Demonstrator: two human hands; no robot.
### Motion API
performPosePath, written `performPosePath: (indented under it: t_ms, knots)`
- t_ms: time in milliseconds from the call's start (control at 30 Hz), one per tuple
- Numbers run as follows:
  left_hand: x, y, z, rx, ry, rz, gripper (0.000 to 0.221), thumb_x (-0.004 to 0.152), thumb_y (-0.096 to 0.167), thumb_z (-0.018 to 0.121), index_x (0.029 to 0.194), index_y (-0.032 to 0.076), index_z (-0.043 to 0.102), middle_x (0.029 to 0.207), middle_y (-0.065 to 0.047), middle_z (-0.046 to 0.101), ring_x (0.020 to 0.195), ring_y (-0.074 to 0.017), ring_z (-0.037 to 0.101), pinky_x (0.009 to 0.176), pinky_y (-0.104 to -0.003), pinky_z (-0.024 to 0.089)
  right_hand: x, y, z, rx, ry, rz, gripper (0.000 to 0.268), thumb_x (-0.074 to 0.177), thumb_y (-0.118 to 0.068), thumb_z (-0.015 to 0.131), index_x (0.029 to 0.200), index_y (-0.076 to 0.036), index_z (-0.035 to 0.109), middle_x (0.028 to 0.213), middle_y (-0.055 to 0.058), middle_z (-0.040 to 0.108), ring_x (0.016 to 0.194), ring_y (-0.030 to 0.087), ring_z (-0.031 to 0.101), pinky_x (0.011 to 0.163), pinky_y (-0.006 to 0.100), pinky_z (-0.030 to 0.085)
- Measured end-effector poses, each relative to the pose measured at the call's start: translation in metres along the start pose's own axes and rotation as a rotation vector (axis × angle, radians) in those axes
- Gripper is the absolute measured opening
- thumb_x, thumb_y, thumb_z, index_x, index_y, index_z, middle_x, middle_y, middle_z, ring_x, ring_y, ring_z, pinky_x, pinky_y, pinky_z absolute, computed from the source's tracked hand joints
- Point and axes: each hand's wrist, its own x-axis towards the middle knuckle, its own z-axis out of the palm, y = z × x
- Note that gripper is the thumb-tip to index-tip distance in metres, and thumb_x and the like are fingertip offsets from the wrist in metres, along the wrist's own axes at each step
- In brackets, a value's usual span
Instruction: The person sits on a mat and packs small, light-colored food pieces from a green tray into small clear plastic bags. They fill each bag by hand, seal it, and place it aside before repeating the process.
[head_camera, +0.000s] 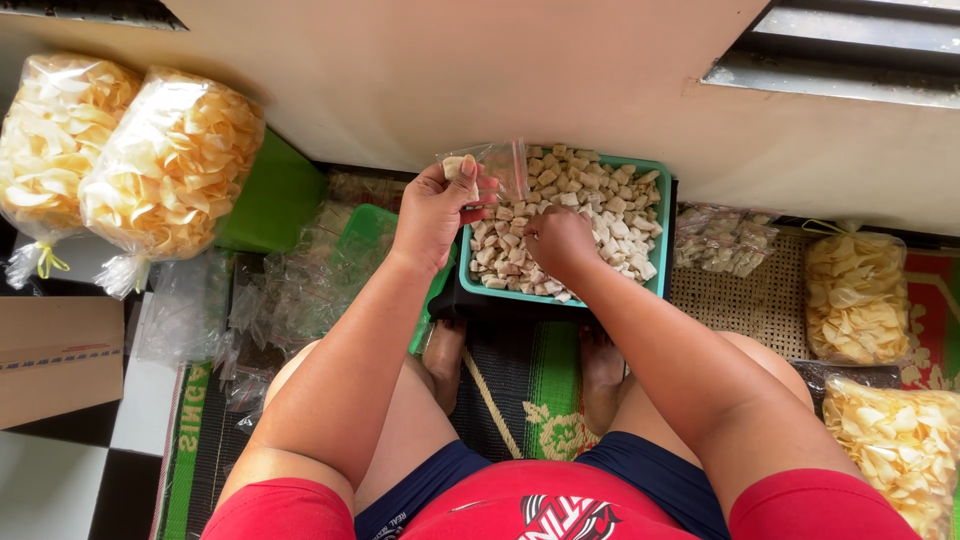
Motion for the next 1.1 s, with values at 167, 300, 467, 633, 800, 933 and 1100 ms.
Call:
performPosePath:
  t_ms: [167, 300, 467, 633, 800, 933, 1100]
  knots:
    - [-0.005, 0.006, -0.004, -0.001, 0.015, 0.019, 0.033, 0.093, 0.042, 0.075, 0.102, 0.010, 0.071, 0.093, -0.016, 0.079, 0.082, -0.0236, 0.080, 0.067, -0.031, 0.066, 0.006, -0.002, 0.023, -0.102, 0.078, -0.065, 0.015, 0.087, -0.031, 0.070, 0.097, -0.030, 0.081, 0.095, 0.001, 0.068, 0.100, 0.025, 0.065, 0.087, 0.044, 0.046]
    - [-0.007, 0.005, -0.008, 0.002, 0.023, 0.043, 0.032, 0.093, 0.040, 0.076, 0.101, 0.010, 0.073, 0.090, -0.013, 0.079, 0.081, -0.0230, 0.080, 0.068, -0.031, 0.066, 0.011, 0.000, 0.036, -0.185, 0.192, -0.173, 0.021, 0.085, -0.024, 0.067, 0.099, -0.032, 0.079, 0.100, -0.001, 0.061, 0.099, 0.024, 0.059, 0.083, 0.042, 0.040]
    - [-0.009, 0.006, -0.013, 0.014, 0.017, 0.043, 0.033, 0.093, 0.042, 0.076, 0.102, 0.010, 0.073, 0.092, -0.015, 0.079, 0.082, -0.0220, 0.080, 0.068, -0.031, 0.066, 0.005, -0.021, 0.011, -0.254, 0.120, -0.208, 0.017, 0.087, -0.018, 0.068, 0.094, -0.028, 0.079, 0.102, 0.002, 0.055, 0.100, 0.026, 0.052, 0.083, 0.042, 0.035]
    - [-0.009, 0.007, -0.016, 0.010, 0.009, 0.045, 0.034, 0.094, 0.042, 0.075, 0.102, 0.009, 0.072, 0.092, -0.016, 0.079, 0.083, -0.0229, 0.080, 0.068, -0.031, 0.066, 0.009, -0.014, 0.013, -0.195, 0.129, -0.224, 0.013, 0.086, -0.012, 0.069, 0.088, -0.023, 0.076, 0.099, 0.002, 0.052, 0.096, 0.025, 0.049, 0.081, 0.042, 0.032]
    - [-0.007, 0.006, -0.014, 0.006, 0.012, 0.041, 0.033, 0.094, 0.041, 0.075, 0.102, 0.009, 0.072, 0.092, -0.016, 0.079, 0.081, -0.0227, 0.080, 0.067, -0.031, 0.066, 0.007, -0.006, 0.017, -0.237, 0.212, -0.291, 0.016, 0.080, -0.011, 0.066, 0.087, -0.024, 0.074, 0.084, 0.000, 0.063, 0.091, 0.024, 0.057, 0.078, 0.043, 0.036]
    - [-0.010, 0.009, -0.006, -0.003, 0.019, 0.039, 0.033, 0.092, 0.041, 0.077, 0.100, 0.009, 0.072, 0.090, -0.016, 0.079, 0.079, -0.0226, 0.080, 0.065, -0.031, 0.066, 0.003, -0.008, 0.018, -0.240, 0.243, -0.323, 0.021, 0.081, -0.011, 0.069, 0.096, -0.024, 0.076, 0.084, 0.000, 0.066, 0.091, 0.023, 0.058, 0.079, 0.043, 0.036]
    - [-0.013, 0.010, -0.002, 0.025, 0.009, 0.027, 0.035, 0.091, 0.043, 0.077, 0.101, 0.010, 0.072, 0.093, -0.015, 0.079, 0.080, -0.0216, 0.079, 0.066, -0.030, 0.065, 0.009, 0.002, 0.027, -0.180, 0.184, -0.248, 0.016, 0.082, -0.021, 0.072, 0.096, -0.028, 0.075, 0.091, -0.001, 0.066, 0.095, 0.023, 0.058, 0.082, 0.045, 0.039]
